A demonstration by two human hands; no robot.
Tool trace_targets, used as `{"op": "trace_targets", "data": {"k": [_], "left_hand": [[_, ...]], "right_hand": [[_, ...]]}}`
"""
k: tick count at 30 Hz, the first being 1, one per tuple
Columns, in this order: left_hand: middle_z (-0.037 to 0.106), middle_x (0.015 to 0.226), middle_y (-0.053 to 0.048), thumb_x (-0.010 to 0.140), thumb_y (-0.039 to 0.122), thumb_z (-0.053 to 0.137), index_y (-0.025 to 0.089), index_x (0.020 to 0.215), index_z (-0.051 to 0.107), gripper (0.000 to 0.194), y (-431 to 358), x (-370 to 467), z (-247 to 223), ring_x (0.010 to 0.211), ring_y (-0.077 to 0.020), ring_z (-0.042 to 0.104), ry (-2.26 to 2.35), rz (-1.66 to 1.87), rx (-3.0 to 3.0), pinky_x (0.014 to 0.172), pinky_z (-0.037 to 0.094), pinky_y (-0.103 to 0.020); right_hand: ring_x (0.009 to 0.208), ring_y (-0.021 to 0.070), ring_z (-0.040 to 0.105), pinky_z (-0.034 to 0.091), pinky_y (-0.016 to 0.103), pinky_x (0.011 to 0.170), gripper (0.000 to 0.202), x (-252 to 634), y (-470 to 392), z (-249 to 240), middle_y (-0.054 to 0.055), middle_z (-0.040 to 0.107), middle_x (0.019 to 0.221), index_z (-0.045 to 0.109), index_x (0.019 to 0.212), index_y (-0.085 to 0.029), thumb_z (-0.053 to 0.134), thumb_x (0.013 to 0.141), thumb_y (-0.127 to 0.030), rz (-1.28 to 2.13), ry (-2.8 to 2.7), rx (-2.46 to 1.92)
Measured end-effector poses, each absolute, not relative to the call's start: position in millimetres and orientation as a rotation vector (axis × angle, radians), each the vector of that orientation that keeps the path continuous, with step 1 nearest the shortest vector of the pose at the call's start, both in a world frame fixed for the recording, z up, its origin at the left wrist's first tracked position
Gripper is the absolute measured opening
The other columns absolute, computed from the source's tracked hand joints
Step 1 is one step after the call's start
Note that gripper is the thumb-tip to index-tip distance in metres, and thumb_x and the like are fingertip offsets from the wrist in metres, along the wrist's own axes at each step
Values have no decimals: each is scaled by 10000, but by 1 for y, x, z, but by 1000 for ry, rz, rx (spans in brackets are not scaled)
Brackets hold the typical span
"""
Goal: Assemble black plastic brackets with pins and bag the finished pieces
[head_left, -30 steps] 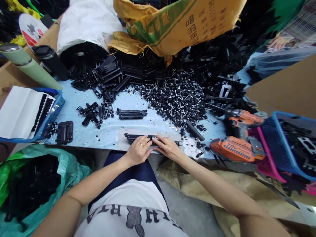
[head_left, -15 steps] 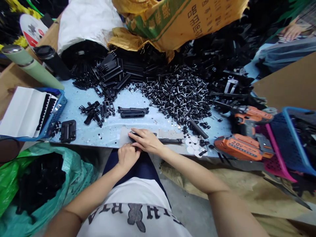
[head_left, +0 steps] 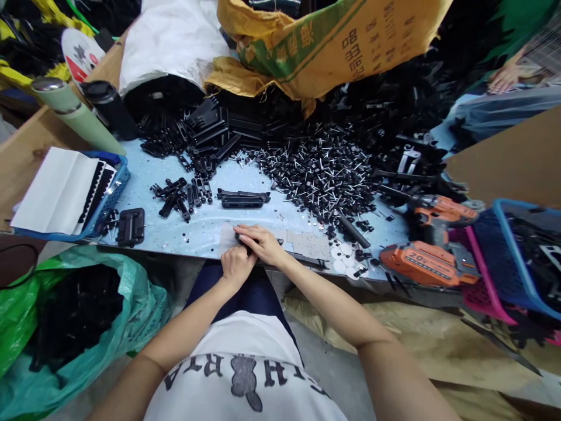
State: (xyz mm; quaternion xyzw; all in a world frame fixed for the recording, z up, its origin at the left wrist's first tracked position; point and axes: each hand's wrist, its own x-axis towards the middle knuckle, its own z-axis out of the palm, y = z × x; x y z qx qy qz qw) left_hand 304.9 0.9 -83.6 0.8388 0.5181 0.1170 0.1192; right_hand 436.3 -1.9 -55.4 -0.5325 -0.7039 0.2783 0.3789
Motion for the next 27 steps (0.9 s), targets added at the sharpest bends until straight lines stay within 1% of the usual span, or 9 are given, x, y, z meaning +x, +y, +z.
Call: {"op": "trace_targets", "data": {"k": [5, 7, 11, 16, 22, 25, 27], "left_hand": [[671, 646, -116, 850, 439, 504, 133, 691, 673, 384, 1, 302, -89, 651, -232, 649, 1511, 429, 2497, 552, 375, -285], [670, 642, -113, 849, 427, 508, 136, 687, 670, 370, 1, 300, -91, 646, -231, 647, 1511, 459, 2511, 543, 368, -285], [661, 622, -109, 864, 411, 481, 141, 675, 663, 377, 1, 300, -96, 632, -226, 642, 1498, 522, 2527, 535, 360, -283], [656, 619, -116, 866, 405, 474, 140, 667, 659, 380, 0, 304, -100, 616, -226, 632, 1499, 568, 2512, 525, 355, -288], [645, 605, -111, 862, 347, 490, 143, 658, 656, 332, 2, 299, -101, 614, -216, 624, 1413, 600, 2595, 534, 360, -285], [635, 592, -103, 856, 350, 501, 146, 654, 645, 322, 4, 293, -100, 598, -211, 615, 1384, 598, 2645, 530, 354, -284], [629, 586, -94, 859, 364, 500, 149, 652, 637, 328, 6, 291, -100, 586, -204, 608, 1371, 605, 2670, 523, 346, -280]], "right_hand": [[1164, 177, 525, 418, 370, 958, 315, 434, -4, -59, 23, 629, 1185, 578, 1219, -281, 457, 928, -298, 666, -1793, -1374], [1152, 179, 529, 429, 369, 942, 342, 433, -6, -62, 22, 622, 1195, 545, 1256, -284, 469, 922, -294, 587, -1831, -1396], [1077, 178, 564, 457, 352, 906, 425, 432, -8, -68, 45, 617, 1203, 447, 1346, -251, 460, 924, -291, 424, -1893, -1408], [1070, 177, 568, 463, 339, 907, 424, 429, -10, -70, 52, 604, 1221, 443, 1349, -245, 443, 930, -303, 320, -1901, -1449], [1099, 177, 546, 447, 345, 930, 452, 431, -11, -69, 72, 589, 1234, 402, 1373, -220, 442, 932, -311, 319, -1947, -1420], [1117, 186, 520, 433, 357, 938, 418, 431, -9, -67, 75, 575, 1244, 438, 1348, -221, 426, 938, -304, 339, -2000, -1431], [1065, 195, 529, 443, 365, 911, 414, 431, -8, -65, 80, 582, 1217, 454, 1339, -224, 426, 937, -316, 356, -1996, -1492]]}}
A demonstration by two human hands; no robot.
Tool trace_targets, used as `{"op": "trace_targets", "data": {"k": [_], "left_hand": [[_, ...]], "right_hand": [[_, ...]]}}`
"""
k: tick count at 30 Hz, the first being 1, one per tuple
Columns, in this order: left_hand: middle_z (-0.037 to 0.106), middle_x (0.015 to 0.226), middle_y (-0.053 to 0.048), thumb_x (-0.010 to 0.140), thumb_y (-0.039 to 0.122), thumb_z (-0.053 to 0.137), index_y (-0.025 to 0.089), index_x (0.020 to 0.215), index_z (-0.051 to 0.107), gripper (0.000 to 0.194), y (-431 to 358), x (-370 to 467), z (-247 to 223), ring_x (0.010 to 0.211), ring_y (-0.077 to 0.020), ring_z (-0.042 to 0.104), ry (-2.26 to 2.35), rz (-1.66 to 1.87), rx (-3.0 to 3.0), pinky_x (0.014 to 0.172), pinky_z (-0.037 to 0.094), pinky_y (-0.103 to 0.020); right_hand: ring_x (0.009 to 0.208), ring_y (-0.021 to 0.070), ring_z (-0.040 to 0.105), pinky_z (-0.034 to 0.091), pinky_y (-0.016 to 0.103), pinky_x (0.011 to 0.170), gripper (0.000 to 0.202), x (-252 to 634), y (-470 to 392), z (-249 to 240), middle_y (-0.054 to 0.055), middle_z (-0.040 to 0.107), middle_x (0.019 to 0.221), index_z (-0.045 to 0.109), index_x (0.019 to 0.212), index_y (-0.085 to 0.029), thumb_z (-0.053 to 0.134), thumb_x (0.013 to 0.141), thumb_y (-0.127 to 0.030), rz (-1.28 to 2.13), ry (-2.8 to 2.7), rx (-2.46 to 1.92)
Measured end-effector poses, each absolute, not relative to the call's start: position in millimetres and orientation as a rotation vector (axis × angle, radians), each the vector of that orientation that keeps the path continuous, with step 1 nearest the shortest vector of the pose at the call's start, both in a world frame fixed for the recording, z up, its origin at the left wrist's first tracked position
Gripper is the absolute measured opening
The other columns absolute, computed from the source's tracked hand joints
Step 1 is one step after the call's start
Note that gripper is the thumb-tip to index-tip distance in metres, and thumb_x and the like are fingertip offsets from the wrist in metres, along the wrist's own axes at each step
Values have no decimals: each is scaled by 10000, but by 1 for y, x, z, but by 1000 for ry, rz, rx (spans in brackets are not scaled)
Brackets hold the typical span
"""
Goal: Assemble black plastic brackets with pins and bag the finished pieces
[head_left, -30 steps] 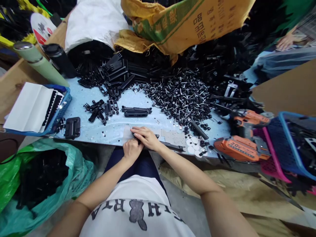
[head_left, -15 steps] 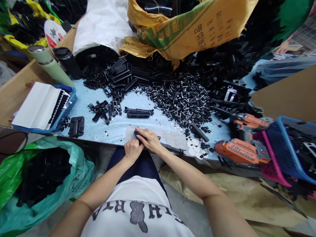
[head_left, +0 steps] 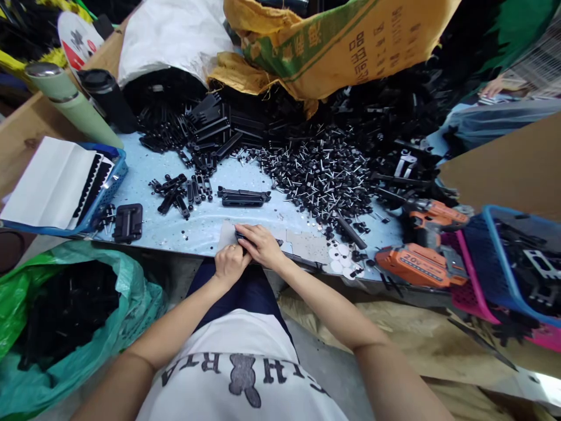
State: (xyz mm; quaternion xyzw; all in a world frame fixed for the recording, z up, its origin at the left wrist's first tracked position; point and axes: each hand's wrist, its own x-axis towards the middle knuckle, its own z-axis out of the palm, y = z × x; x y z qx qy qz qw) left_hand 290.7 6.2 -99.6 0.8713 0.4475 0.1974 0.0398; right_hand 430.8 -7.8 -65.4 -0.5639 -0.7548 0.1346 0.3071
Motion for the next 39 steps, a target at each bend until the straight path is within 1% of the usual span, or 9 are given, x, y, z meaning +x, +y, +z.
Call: {"op": "trace_targets", "data": {"k": [11, 17, 20, 22, 25, 28, 31, 36, 39], "left_hand": [[633, 603, -77, 862, 337, 497, 155, 652, 628, 307, 9, 284, -88, 608, -200, 617, 1360, 481, 2714, 522, 334, -279], [643, 649, -110, 863, 419, 495, 144, 705, 642, 349, 7, 295, -91, 668, -224, 628, 1412, 405, 2589, 549, 364, -285], [640, 670, -101, 876, 361, 477, 146, 733, 637, 304, 8, 284, -88, 677, -213, 620, 1300, 380, 2637, 576, 388, -289], [641, 701, -98, 887, 330, 454, 150, 765, 641, 287, 13, 275, -83, 720, -211, 617, 1157, 392, 2727, 611, 404, -292], [660, 870, -109, 909, 348, 412, 170, 937, 652, 301, 27, 270, -74, 851, -210, 607, 798, 436, 2886, 731, 418, -306], [643, 1025, -104, 911, 373, 422, 198, 1113, 598, 320, 47, 286, -66, 912, -189, 591, 341, 318, 2951, 815, 401, -303], [639, 1016, -118, 893, 408, 459, 166, 1073, 608, 336, 60, 310, -56, 894, -185, 589, 237, 208, 2927, 800, 405, -289], [658, 765, -78, 928, 401, 375, 170, 782, 664, 398, 62, 321, -40, 746, -163, 607, 361, 151, 2824, 686, 409, -259], [667, 728, -60, 951, 374, 313, 183, 754, 671, 451, 57, 317, -38, 711, -154, 621, 429, 152, 2792, 633, 400, -248]], "right_hand": [[964, 198, 521, 457, 358, 871, 374, 431, -8, -66, 86, 618, 1076, 522, 1286, -211, 401, 944, -302, 382, -1924, -1572], [933, 207, 524, 467, 365, 865, 362, 425, -3, -65, 88, 623, 1037, 567, 1241, -213, 383, 947, -317, 390, -1954, -1664], [1027, 224, 518, 455, 401, 898, 385, 421, -10, -59, 112, 586, 1154, 510, 1294, -213, 349, 953, -293, 344, -2003, -1663], [1158, 237, 463, 412, 435, 960, 412, 427, -25, -55, 124, 489, 1305, 439, 1345, -220, 339, 954, -303, 279, -2088, -1587], [1232, 278, 405, 381, 461, 973, 524, 455, -60, -53, 154, 410, 1375, 412, 1348, -189, 438, 900, -460, 83, -2099, -1623], [985, 300, 550, 440, 400, 778, 621, 491, -90, -58, 193, 596, 1070, 595, 1091, -115, 492, 789, -648, -168, -1988, -1986], [659, 203, 568, 362, 289, 578, 596, 516, -100, -60, 105, 599, 673, 625, 712, -135, 396, 822, -674, -213, -2072, -2167], [551, 142, 533, 266, 259, 522, 696, 527, -95, -45, 72, 584, 598, 587, 632, -149, 208, 861, -687, 44, -2299, -1957], [555, 132, 540, 273, 252, 528, 697, 524, -93, -33, 55, 580, 590, 575, 631, -156, 182, 862, -684, 238, -2386, -1779]]}}
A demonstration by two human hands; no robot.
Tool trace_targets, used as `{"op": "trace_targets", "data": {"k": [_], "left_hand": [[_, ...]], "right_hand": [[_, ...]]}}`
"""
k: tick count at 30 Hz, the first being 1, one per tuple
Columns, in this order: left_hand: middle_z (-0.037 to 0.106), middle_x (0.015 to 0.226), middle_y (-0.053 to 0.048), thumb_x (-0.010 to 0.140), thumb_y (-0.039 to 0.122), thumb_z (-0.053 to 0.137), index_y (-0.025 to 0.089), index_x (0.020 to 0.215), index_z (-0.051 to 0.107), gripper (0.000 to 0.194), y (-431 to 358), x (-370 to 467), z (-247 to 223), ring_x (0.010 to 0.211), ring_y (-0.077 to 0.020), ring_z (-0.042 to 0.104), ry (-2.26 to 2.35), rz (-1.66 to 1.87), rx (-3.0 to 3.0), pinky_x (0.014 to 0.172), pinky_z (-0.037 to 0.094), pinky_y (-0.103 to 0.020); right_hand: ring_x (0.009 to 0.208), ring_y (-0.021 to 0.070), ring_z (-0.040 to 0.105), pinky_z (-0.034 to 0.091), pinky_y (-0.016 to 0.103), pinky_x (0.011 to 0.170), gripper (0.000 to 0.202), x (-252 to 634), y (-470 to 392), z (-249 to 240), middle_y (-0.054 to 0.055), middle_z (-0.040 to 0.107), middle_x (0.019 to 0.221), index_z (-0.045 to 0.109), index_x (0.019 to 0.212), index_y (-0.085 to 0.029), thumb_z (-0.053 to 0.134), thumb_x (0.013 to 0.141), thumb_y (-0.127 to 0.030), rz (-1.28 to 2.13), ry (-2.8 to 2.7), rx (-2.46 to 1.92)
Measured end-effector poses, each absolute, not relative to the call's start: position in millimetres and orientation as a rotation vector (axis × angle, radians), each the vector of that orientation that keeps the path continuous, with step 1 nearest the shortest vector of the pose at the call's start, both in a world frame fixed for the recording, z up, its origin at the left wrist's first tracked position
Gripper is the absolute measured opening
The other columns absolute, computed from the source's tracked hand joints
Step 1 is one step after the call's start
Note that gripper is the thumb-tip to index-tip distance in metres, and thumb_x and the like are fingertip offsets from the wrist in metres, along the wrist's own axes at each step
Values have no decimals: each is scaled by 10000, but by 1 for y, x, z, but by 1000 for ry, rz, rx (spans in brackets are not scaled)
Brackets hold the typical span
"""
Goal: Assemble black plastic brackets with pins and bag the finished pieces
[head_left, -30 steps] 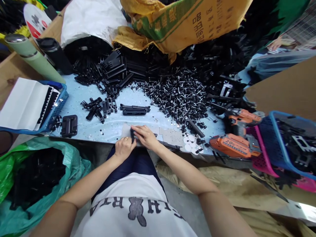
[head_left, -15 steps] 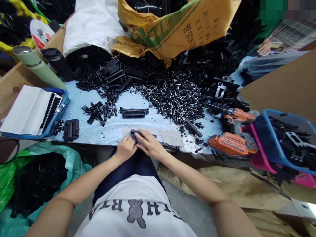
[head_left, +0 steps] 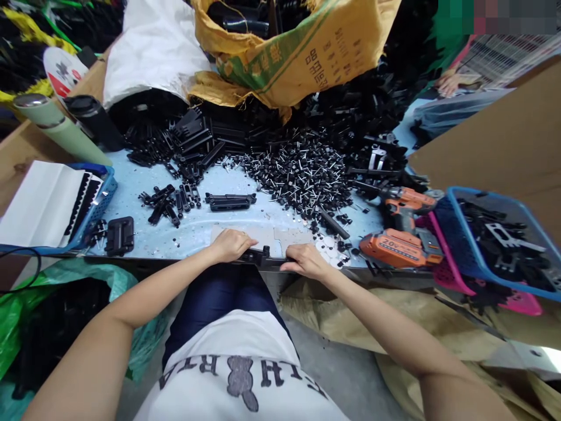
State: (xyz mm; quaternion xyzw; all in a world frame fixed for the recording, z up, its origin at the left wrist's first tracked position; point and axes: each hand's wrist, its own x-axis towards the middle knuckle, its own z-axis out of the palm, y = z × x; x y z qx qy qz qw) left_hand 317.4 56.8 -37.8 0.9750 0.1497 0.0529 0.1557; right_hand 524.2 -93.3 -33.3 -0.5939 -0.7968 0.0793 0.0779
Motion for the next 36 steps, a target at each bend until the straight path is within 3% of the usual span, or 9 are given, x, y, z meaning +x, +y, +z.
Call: {"op": "trace_targets", "data": {"k": [5, 8, 14, 18, 21, 26, 30, 32, 36], "left_hand": [[672, 719, -124, 932, 457, 321, 132, 726, 674, 522, 48, 312, -31, 686, -205, 637, 686, 183, 2869, 609, 426, -287], [662, 753, -105, 911, 484, 369, 165, 743, 674, 471, 33, 295, -26, 744, -192, 633, 592, 259, 2807, 666, 463, -295], [549, 1179, -74, 895, 345, 499, 228, 1117, 560, 259, -18, 263, -34, 1005, -176, 558, 727, 414, 2721, 840, 496, -360], [563, 1169, -75, 913, 339, 450, 261, 1098, 579, 238, -14, 293, -40, 982, -177, 558, 798, 459, 2712, 812, 503, -352], [603, 1079, -95, 935, 261, 337, 265, 1110, 606, 321, 12, 324, -43, 972, -202, 562, 900, 499, 2725, 764, 493, -334], [621, 918, -112, 867, 425, 480, 258, 1122, 633, 341, 62, 332, -60, 904, -248, 585, 999, 554, 2817, 787, 461, -363], [617, 953, -147, 771, 559, 569, 200, 1245, 545, 594, 99, 340, -69, 907, -278, 576, 772, 510, 2962, 761, 453, -374], [598, 1017, -168, 779, 532, 577, 131, 1269, 503, 638, 115, 348, -64, 1000, -294, 541, 731, 550, 3002, 838, 423, -398], [566, 1119, -146, 883, 316, 470, 118, 1212, 513, 386, 147, 324, -42, 1099, -264, 475, 953, 703, 2921, 938, 362, -382]], "right_hand": [[500, 125, 495, 243, 267, 502, 652, 517, -94, -9, 59, 560, 575, 569, 620, -150, 261, 862, -671, 46, -2364, -1823], [474, 117, 454, 252, 270, 482, 633, 509, -102, 16, 34, 505, 532, 545, 605, -165, 244, 876, -652, 100, -2357, -1540], [504, 142, 471, 373, 278, 503, 494, 448, -112, 9, -1, 437, 521, 550, 704, -216, 331, 877, -624, 510, -2059, -785], [764, 234, 560, 479, 394, 664, 445, 401, -80, -51, 79, 546, 765, 566, 966, -236, 303, 886, -587, 359, -1623, -1182], [992, 263, 531, 466, 472, 813, 399, 407, -33, -70, 122, 549, 1028, 503, 1099, -241, 243, 923, -488, 242, -1483, -1349], [1079, 220, 514, 411, 377, 950, 303, 478, 88, -39, 134, 578, 1097, 524, 1071, -141, 398, 926, -376, 15, -1817, -1446], [1154, 212, 471, 366, 335, 952, 336, 497, 192, -18, 145, 535, 1235, 500, 1160, -55, 453, 899, -261, -115, -2205, -1530], [1135, 176, 483, 360, 302, 932, 299, 490, 232, -16, 114, 559, 1211, 512, 1146, -45, 431, 896, -187, -112, -2279, -1501], [996, 134, 542, 387, 266, 868, 199, 477, 272, -12, 74, 654, 943, 594, 889, -42, 403, 890, -98, -99, -2364, -1501]]}}
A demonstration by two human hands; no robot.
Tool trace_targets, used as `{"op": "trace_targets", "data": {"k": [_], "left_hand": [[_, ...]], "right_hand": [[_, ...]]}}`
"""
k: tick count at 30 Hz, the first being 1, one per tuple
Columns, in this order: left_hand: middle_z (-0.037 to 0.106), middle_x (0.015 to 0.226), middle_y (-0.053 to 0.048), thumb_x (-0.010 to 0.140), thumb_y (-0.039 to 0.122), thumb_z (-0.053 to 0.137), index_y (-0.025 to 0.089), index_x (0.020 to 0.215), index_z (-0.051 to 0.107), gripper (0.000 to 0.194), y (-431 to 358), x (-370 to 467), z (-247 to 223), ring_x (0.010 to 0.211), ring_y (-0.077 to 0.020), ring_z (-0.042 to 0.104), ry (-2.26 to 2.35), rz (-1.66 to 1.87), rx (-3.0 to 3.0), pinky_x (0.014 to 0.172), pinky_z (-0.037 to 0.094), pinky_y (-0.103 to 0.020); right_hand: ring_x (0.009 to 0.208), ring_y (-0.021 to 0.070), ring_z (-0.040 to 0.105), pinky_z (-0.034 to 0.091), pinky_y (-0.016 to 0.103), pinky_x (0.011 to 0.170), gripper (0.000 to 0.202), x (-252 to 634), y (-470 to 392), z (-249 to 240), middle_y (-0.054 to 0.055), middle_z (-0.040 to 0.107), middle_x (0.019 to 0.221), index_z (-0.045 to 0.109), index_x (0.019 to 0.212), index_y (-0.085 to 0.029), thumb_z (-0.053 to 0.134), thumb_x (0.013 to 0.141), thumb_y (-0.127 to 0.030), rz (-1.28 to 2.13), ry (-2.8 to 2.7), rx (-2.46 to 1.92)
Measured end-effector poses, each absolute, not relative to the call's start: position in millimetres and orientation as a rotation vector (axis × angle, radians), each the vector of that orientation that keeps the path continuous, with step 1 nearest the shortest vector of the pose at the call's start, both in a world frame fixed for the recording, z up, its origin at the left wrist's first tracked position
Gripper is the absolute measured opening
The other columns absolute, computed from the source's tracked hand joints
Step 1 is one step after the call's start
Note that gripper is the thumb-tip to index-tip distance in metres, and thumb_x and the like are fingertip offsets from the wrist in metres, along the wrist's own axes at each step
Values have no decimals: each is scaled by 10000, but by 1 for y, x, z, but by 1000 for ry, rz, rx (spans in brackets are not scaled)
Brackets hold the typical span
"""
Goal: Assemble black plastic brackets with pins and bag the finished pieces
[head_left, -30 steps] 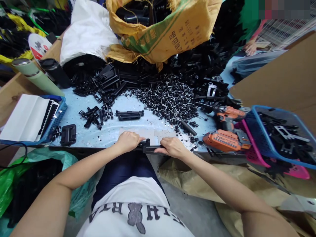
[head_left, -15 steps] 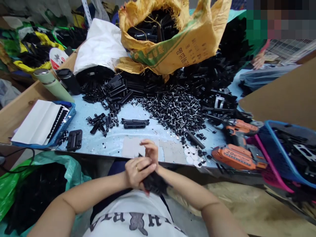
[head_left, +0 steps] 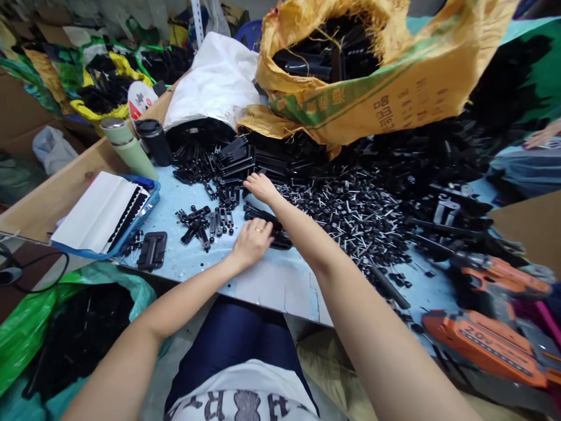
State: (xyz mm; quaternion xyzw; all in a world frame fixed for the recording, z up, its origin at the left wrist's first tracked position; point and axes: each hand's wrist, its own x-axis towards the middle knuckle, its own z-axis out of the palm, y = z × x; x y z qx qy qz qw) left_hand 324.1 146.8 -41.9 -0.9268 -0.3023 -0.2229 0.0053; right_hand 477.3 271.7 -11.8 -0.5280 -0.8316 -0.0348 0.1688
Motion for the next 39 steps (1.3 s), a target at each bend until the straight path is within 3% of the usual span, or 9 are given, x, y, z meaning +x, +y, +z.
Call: {"op": "trace_targets", "data": {"k": [5, 8, 13, 18, 22, 26, 29, 33, 39], "left_hand": [[569, 1056, -177, 857, 196, 417, 79, 1122, 555, 320, 200, 228, -26, 1050, -298, 477, -1789, -667, -2433, 884, 398, -403], [543, 1135, -180, 852, 207, 430, 114, 1098, 581, 303, 231, 196, -33, 1122, -319, 441, -1831, -418, -2507, 873, 408, -430], [555, 1176, -174, 844, 217, 485, 119, 1063, 583, 259, 259, 195, -42, 1180, -293, 435, -1689, -31, -2803, 910, 399, -404], [625, 1073, -133, 867, 275, 498, 138, 1176, 497, 339, 220, 216, -23, 993, -263, 583, -1723, -508, -2789, 839, 432, -351], [653, 997, -83, 869, 348, 516, 165, 1159, 526, 343, 145, 247, -16, 879, -232, 623, -1693, -804, -3008, 769, 460, -322], [640, 905, -67, 944, 312, 337, 160, 1241, 524, 383, 84, 274, -27, 752, -158, 615, -1576, -1114, -3333, 736, 475, -285], [613, 882, -57, 923, 298, 398, 166, 1236, 548, 372, 62, 285, -30, 756, -142, 599, -1519, -1383, -3389, 747, 478, -270], [583, 886, -60, 905, 277, 441, 183, 1246, 547, 370, 51, 290, -22, 845, -161, 579, -1470, -1387, -3298, 794, 471, -288], [576, 898, -61, 917, 287, 435, 203, 1226, 560, 343, 37, 302, -16, 840, -150, 577, -1402, -1579, -3100, 781, 484, -282]], "right_hand": [[1028, 253, 547, 445, 421, 855, 169, 481, 208, -13, 144, 612, 1109, 594, 996, -140, 505, 863, -193, -150, -2249, -1411], [1013, 225, 575, 479, 394, 830, 266, 485, 114, -31, 107, 634, 1083, 613, 1004, -200, 388, 920, -313, -10, -2393, -1268], [911, 155, 608, 500, 308, 771, 348, 513, -17, -53, 53, 657, 1064, 634, 954, -218, 287, 954, -225, 62, -2581, -1295], [1063, 232, 541, 453, 379, 881, 333, 508, -31, -47, 124, 592, 1176, 576, 1142, -174, 349, 946, -318, 28, -2285, -1805], [1014, 296, 540, 426, 445, 872, 547, 461, -3, -50, 151, 599, 1077, 444, 1328, -170, 454, 880, -484, 217, -1986, -2063], [792, 192, 603, 502, 361, 732, 521, 436, 12, -52, 96, 596, 998, 332, 1398, -231, 308, 931, -461, 847, -1444, -1730], [564, 130, 561, 493, 277, 513, 600, 437, 9, -49, 23, 571, 808, 216, 1444, -252, 313, 913, -517, 1181, -1077, -1392], [501, 90, 507, 459, 235, 491, 604, 454, -1, -41, -26, 529, 706, 335, 1406, -246, 457, 871, -499, 1159, -1200, -1266], [527, 79, 508, 499, 265, 587, 555, 463, -12, -33, 16, 610, 886, 354, 1402, -273, 480, 882, -420, 894, -1469, -1338]]}}
